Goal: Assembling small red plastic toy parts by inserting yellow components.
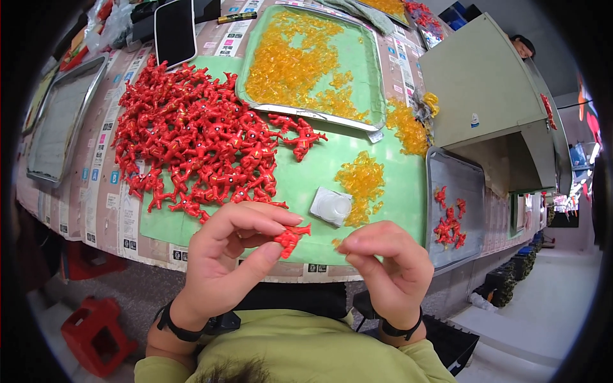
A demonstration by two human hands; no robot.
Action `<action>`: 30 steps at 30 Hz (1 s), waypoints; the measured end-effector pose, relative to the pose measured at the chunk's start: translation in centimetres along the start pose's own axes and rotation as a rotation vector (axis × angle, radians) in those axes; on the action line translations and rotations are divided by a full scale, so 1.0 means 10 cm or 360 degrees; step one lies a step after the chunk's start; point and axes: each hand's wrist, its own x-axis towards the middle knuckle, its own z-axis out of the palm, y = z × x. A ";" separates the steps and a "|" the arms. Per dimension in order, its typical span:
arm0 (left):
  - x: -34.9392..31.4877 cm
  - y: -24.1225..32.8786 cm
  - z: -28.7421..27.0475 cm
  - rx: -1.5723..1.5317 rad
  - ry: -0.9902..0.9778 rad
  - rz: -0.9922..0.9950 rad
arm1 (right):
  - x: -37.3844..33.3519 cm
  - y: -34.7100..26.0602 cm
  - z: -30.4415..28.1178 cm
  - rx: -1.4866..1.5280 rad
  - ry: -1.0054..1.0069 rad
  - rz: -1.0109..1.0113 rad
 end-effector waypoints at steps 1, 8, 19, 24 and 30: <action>0.01 0.03 0.04 0.0017 0.0010 -0.0008 | -0.01 -0.04 0.03 0.0193 -0.0037 0.0090; 0.01 0.00 0.12 0.0050 -0.0065 0.0063 | -0.04 -0.02 0.12 0.0477 -0.0091 0.0164; 0.02 0.01 0.10 0.0364 -0.0098 0.0282 | -0.09 0.04 0.20 0.0632 -0.0057 0.0176; 0.02 0.06 0.10 0.0443 -0.0105 0.0409 | -0.12 0.01 0.26 0.0845 -0.0025 0.0210; -0.02 0.07 0.10 0.0438 -0.0110 0.0271 | -0.14 0.05 0.29 0.0939 -0.0017 0.0247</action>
